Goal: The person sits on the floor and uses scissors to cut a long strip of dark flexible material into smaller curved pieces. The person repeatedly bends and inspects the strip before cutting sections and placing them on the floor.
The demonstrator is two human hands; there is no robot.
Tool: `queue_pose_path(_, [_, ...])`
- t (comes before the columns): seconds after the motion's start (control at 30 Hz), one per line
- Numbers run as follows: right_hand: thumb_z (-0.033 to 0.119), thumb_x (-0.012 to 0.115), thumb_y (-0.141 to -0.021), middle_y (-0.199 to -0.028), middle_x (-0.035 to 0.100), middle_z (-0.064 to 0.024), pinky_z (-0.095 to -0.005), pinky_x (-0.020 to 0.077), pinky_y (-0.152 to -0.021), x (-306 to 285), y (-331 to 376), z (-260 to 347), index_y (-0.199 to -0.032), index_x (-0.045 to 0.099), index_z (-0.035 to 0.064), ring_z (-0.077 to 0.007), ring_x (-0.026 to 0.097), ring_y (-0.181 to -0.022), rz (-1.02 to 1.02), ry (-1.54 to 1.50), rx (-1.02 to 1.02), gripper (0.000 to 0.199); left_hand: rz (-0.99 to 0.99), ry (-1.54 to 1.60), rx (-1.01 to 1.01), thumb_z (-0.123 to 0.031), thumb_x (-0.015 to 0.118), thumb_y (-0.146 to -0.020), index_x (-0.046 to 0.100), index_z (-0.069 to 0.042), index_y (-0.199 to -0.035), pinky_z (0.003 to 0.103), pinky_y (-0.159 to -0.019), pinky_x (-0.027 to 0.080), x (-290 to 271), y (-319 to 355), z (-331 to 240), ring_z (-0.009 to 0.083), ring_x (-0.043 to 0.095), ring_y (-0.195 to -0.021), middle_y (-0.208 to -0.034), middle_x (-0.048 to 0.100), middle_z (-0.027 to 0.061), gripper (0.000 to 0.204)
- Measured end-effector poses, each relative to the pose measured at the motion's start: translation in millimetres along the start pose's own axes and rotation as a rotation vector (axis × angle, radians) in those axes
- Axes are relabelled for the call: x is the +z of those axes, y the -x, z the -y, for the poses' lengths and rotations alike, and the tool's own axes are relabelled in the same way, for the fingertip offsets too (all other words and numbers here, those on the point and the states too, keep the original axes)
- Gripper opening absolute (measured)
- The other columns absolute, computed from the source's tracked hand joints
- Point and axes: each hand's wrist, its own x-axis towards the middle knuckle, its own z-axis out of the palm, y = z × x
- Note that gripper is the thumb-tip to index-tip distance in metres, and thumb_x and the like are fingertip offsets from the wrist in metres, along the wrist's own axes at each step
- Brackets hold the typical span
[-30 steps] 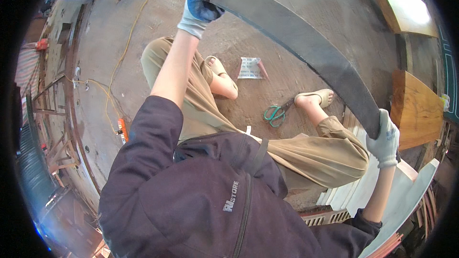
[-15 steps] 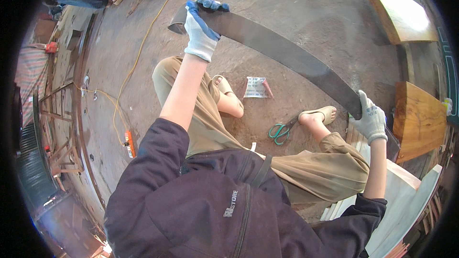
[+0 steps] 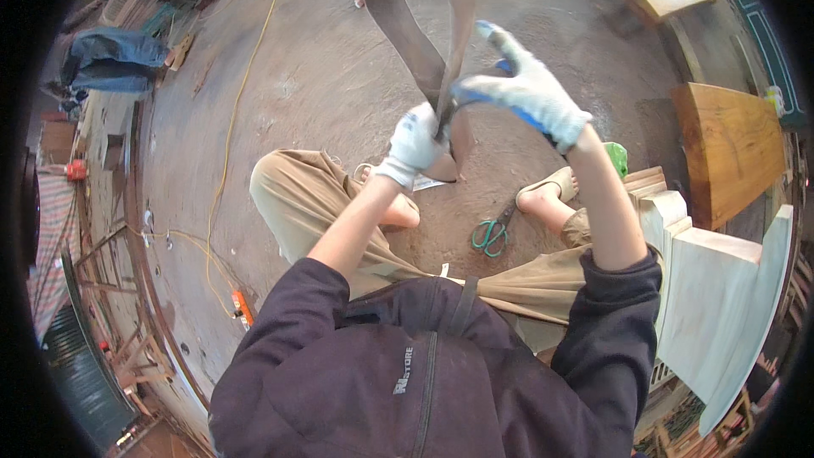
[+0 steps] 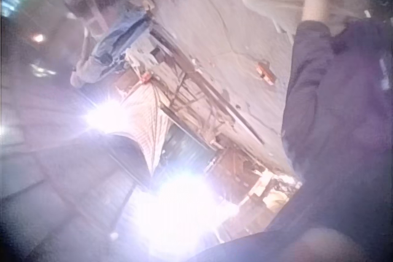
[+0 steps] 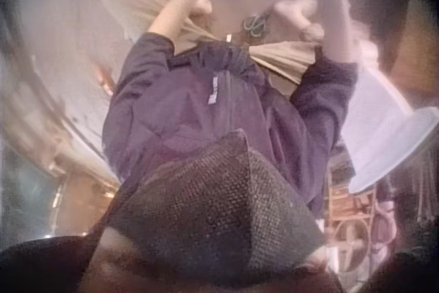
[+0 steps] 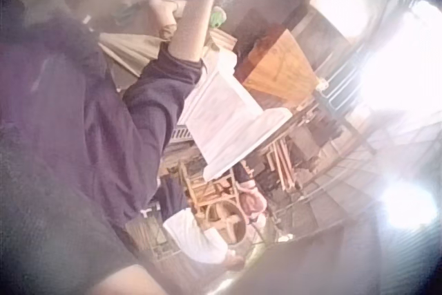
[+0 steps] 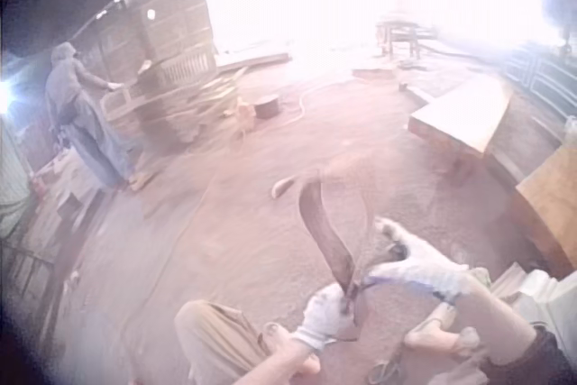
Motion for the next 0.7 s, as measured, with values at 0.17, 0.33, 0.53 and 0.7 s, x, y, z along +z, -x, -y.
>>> queue_pose_path(0.17, [0.04,0.079,-0.071,-0.104,0.063,-0.0153,-0.0328,0.047,-0.083,21,16,4,-0.112,0.058,-0.0001,-0.0214,0.06,-0.094,0.179,0.331,0.081,0.061,0.275,-0.193,0.122,-0.015,0.06,-0.076,0.055,-0.006,-0.082,0.045,-0.065,0.049,10,25,-7,0.0372,0.06,-0.074,-0.079,0.061,0.016,0.012])
queue_pose_path(0.33, [0.04,0.073,-0.072,-0.089,0.065,-0.0117,-0.0325,0.0473,-0.076,26,40,-54,-0.095,0.062,0.0011,-0.019,0.06,-0.085,0.11,0.1,0.205,0.046,0.709,0.086,0.086,-0.024,0.064,-0.082,0.032,-0.008,-0.143,0.038,-0.105,0.034,-22,36,12,0.0345,0.043,-0.125,-0.134,0.043,0.0204,0.071])
queue_pose_path(0.53, [0.048,0.068,-0.071,-0.097,0.067,-0.0176,-0.0374,0.0495,-0.081,37,40,-38,-0.096,0.065,0.0027,-0.0301,0.064,-0.095,0.083,0.585,0.289,0.052,0.343,0.791,-0.314,-0.045,0.078,-0.069,0.014,0.001,-0.147,0.039,-0.113,0.025,-75,-9,-18,0.0337,0.025,-0.139,-0.15,0.023,0.0224,0.11])
queue_pose_path(0.7, [0.049,0.062,-0.074,-0.101,0.068,-0.0152,-0.0402,0.0513,-0.08,51,33,-40,-0.098,0.068,0.0088,-0.0316,0.065,-0.097,0.005,0.723,0.094,0.047,-0.176,0.155,-0.12,-0.035,0.075,-0.075,0.029,-0.004,-0.143,0.038,-0.103,0.037,-48,-23,-86,0.0302,0.045,-0.124,-0.134,0.042,0.0225,0.088])
